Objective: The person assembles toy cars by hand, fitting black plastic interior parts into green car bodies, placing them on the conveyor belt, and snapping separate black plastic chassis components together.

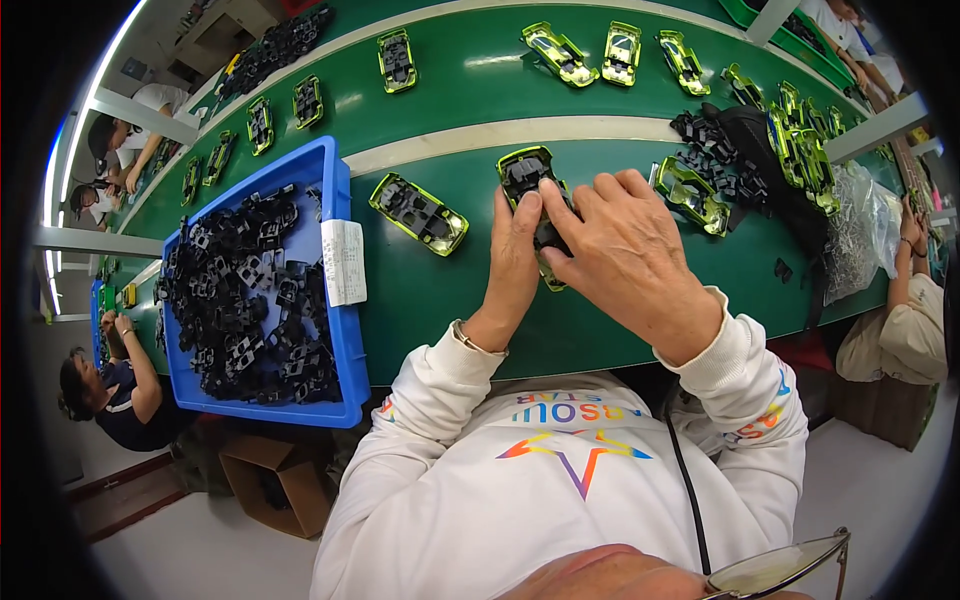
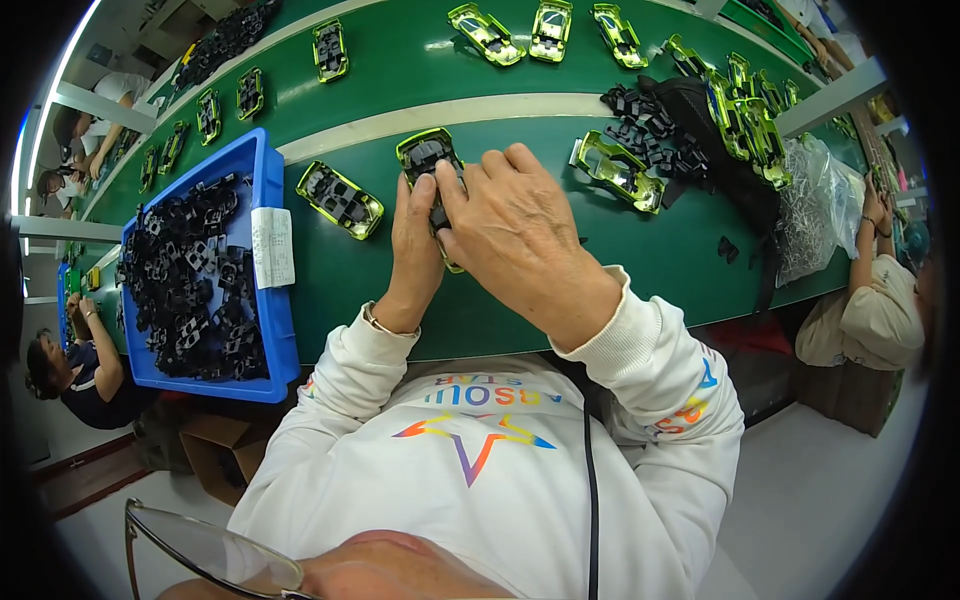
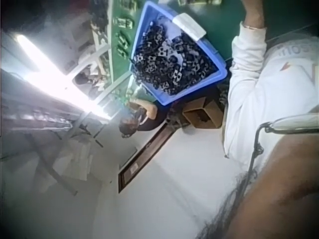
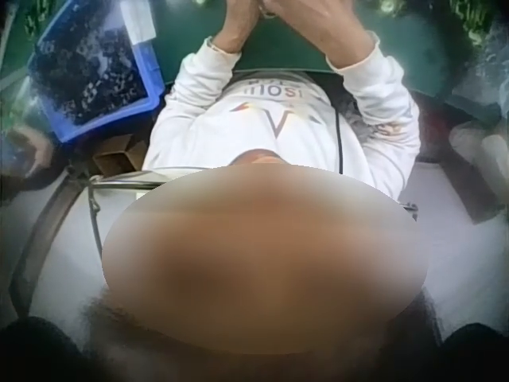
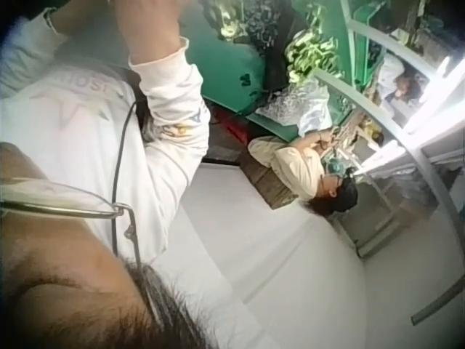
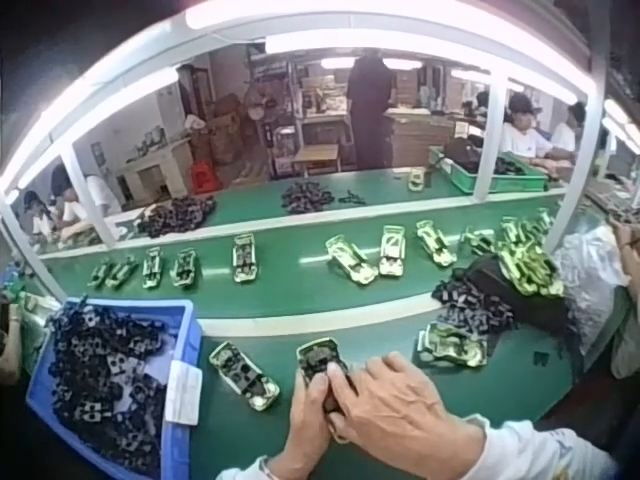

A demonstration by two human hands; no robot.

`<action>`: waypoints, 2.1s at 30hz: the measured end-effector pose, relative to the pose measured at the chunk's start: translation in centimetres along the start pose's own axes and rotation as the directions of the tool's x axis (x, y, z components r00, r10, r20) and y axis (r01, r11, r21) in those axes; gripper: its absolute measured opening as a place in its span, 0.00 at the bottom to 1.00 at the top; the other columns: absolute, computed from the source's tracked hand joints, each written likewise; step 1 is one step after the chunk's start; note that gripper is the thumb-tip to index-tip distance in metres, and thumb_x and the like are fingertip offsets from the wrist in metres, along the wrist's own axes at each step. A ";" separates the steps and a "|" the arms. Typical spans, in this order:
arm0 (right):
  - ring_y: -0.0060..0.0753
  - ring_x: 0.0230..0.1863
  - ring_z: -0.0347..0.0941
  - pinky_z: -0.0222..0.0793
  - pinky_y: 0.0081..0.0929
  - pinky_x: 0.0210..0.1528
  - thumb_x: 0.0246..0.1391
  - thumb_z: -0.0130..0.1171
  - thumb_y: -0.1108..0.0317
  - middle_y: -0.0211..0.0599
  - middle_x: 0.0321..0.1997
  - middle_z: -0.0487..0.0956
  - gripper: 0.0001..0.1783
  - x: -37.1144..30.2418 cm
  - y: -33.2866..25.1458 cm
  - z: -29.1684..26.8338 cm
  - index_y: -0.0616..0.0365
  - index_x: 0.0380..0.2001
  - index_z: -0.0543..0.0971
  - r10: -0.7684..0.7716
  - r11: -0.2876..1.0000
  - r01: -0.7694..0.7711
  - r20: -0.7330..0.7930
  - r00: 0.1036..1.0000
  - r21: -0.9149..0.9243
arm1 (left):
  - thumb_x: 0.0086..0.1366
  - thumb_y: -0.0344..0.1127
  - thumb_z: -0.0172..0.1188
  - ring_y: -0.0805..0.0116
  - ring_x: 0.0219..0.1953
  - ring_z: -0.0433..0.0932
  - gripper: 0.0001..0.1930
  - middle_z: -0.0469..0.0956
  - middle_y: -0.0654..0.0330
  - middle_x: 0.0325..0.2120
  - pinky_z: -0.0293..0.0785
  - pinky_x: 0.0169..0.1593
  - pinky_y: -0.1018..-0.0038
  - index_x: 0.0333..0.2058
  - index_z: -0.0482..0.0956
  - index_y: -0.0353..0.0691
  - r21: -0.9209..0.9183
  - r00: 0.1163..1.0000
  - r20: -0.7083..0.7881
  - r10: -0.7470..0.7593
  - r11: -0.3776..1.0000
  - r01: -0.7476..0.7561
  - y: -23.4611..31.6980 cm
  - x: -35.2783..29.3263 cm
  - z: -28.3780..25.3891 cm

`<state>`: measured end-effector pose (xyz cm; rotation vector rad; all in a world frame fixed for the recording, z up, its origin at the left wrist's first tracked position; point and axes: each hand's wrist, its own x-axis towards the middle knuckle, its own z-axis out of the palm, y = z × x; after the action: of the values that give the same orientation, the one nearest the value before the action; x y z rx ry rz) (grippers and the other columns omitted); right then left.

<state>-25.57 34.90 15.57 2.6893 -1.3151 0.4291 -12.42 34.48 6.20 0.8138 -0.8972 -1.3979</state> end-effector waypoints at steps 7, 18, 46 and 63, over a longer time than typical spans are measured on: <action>0.34 0.37 0.72 0.65 0.31 0.45 0.45 0.63 0.63 0.36 0.30 0.77 0.25 0.4 -0.5 0.5 0.66 0.46 0.77 0.017 0.997 -0.015 0.027 0.999 -0.075 | 0.74 0.42 0.44 0.73 0.44 0.73 0.15 0.73 0.60 0.43 0.70 0.49 0.75 0.52 0.66 0.39 -0.038 0.999 -0.028 -0.016 0.999 0.015 -0.1 0.1 -0.1; 0.44 0.37 0.71 0.67 0.39 0.42 0.45 0.62 0.68 0.42 0.33 0.73 0.24 0.9 0.0 0.2 0.67 0.47 0.75 0.095 0.943 -0.101 0.035 0.995 0.317 | 0.75 0.48 0.44 0.73 0.44 0.73 0.18 0.73 0.60 0.43 0.71 0.48 0.77 0.53 0.64 0.40 -0.095 1.000 -0.021 0.014 0.995 -0.016 0.4 0.1 -0.2; 0.17 0.36 0.70 0.67 0.20 0.43 0.59 0.63 0.58 0.27 0.36 0.80 0.20 1.7 5.6 4.0 0.65 0.45 0.81 0.289 0.031 -0.545 0.515 0.807 0.838 | 0.69 0.42 0.50 0.64 0.36 0.81 0.25 0.75 0.52 0.46 0.82 0.38 0.70 0.60 0.59 0.39 -0.046 0.979 0.190 -0.076 0.995 0.087 -0.7 0.2 0.0; 0.26 0.37 0.68 0.61 0.25 0.48 0.51 0.67 0.48 0.32 0.33 0.79 0.22 -0.3 6.2 4.2 0.59 0.33 0.83 0.318 -0.140 -0.637 0.644 0.696 0.758 | 0.71 0.40 0.52 0.63 0.38 0.81 0.27 0.74 0.53 0.46 0.80 0.41 0.70 0.64 0.55 0.41 0.099 0.927 0.332 -0.174 0.984 0.149 -1.5 0.1 -0.4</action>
<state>-29.84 30.37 11.38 2.8062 -3.1416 1.7476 -12.76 34.28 4.72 0.7241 -1.1720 -1.6922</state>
